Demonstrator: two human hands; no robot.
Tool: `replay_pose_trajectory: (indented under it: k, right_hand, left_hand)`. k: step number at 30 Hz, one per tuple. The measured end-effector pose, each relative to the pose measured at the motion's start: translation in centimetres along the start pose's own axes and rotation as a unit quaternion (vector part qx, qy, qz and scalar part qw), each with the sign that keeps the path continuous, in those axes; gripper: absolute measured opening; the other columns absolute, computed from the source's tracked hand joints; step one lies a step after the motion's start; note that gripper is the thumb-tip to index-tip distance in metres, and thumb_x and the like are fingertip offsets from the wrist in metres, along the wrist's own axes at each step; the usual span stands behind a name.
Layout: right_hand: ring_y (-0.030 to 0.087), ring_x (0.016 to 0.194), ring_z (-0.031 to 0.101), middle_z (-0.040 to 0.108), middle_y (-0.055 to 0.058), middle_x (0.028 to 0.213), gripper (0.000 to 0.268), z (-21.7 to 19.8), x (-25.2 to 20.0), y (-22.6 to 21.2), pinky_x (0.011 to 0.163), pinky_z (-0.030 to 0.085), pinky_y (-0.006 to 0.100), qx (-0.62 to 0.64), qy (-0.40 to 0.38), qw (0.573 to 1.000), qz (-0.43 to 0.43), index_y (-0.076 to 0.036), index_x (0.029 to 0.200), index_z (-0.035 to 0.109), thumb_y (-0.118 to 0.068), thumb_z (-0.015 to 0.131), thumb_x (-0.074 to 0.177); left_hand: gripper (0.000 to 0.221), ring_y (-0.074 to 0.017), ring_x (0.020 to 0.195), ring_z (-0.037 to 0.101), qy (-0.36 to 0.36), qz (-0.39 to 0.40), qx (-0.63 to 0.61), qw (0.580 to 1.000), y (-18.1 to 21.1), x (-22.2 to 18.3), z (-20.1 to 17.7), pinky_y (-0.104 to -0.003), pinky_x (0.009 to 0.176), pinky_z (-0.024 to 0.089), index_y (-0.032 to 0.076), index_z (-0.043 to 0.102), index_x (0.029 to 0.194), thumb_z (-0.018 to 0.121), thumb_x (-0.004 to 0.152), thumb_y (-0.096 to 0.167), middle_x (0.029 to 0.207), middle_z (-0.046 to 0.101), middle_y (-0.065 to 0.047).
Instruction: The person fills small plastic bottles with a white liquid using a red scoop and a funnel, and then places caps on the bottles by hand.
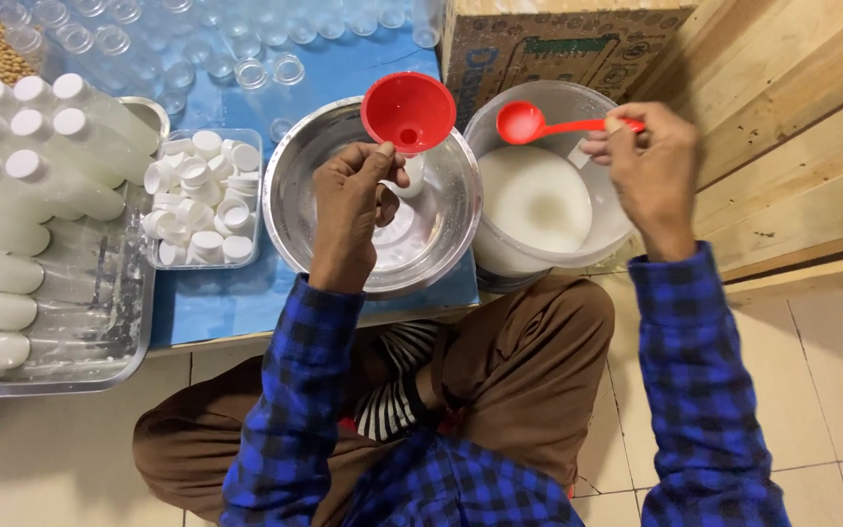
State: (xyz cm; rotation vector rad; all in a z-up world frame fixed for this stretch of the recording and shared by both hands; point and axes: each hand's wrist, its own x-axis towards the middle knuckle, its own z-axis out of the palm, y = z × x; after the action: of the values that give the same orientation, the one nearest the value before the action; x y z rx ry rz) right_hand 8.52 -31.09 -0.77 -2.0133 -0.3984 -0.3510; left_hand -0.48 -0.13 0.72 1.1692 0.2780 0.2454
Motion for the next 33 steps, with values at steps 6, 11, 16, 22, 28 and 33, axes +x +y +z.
replay_pose_trajectory:
  k: [6,11,16,22,28,33]
  right_hand:
    - [0.031,0.09,0.075,0.066,0.028,0.102,0.008,-0.6,-0.2,-12.0,0.083,0.066,0.033,0.05,0.005,0.993,-0.111,0.02,0.119,0.058,0.018,0.054,0.112]
    - [0.035,0.092,0.079,0.072,0.033,0.105,0.011,1.8,-0.8,-15.4,0.073,0.066,0.034,-0.045,0.022,0.966,-0.254,0.018,0.12,0.061,0.018,0.063,0.109]
    - [0.023,0.07,0.065,0.078,0.019,0.11,0.038,4.1,-1.4,-14.3,0.058,0.05,0.035,-0.18,-0.031,0.919,-0.349,0.004,0.13,0.065,0.014,0.076,0.095]
    - [0.03,0.079,0.076,0.073,0.013,0.089,0.02,5.1,-1.9,-14.5,0.07,0.063,0.034,-0.209,0.004,0.899,-0.386,-0.002,0.117,0.077,0.006,0.065,0.103]
    - [0.033,0.08,0.076,0.073,0.015,0.09,0.021,5.1,-2.1,-14.7,0.071,0.062,0.037,-0.185,0.005,0.897,-0.402,0.0,0.115,0.076,0.01,0.065,0.1]
    - [0.034,0.081,0.075,0.073,0.016,0.091,0.024,5.2,-2.4,-14.4,0.072,0.062,0.038,-0.183,0.013,0.897,-0.403,0.001,0.116,0.076,0.013,0.064,0.099]
  left_hand:
    - [0.012,-0.0045,0.043,0.045,-0.04,-0.017,-0.038,0.998,0.6,-0.2,-0.1,-0.018,0.036,0.032,0.004,0.068,0.089,0.066,0.096,0.012,0.067,0.066,-0.006]
    - [0.014,-0.0046,0.042,0.044,-0.043,-0.01,-0.039,0.998,0.6,-0.2,-0.2,-0.018,0.036,0.031,0.002,0.068,0.087,0.066,0.096,0.014,0.067,0.066,-0.007]
    - [0.012,-0.0042,0.042,0.043,-0.039,-0.019,-0.049,0.998,0.4,0.1,-0.4,-0.017,0.035,0.03,0.002,0.067,0.088,0.066,0.095,0.012,0.068,0.066,-0.008]
    - [0.019,-0.0073,0.034,0.044,0.001,0.004,-0.024,1.0,-0.4,0.4,-0.1,-0.017,0.032,0.029,-0.001,0.068,0.085,0.068,0.095,0.016,0.062,0.061,-0.016]
    - [0.021,-0.0069,0.034,0.041,-0.015,0.015,-0.024,0.999,-0.7,0.6,0.0,-0.018,0.032,0.027,-0.003,0.068,0.085,0.066,0.096,0.014,0.063,0.06,-0.017]
    - [0.019,-0.0062,0.034,0.041,-0.01,0.01,-0.03,0.999,-0.6,0.5,0.1,-0.018,0.032,0.027,-0.002,0.067,0.085,0.067,0.096,0.013,0.062,0.06,-0.017]
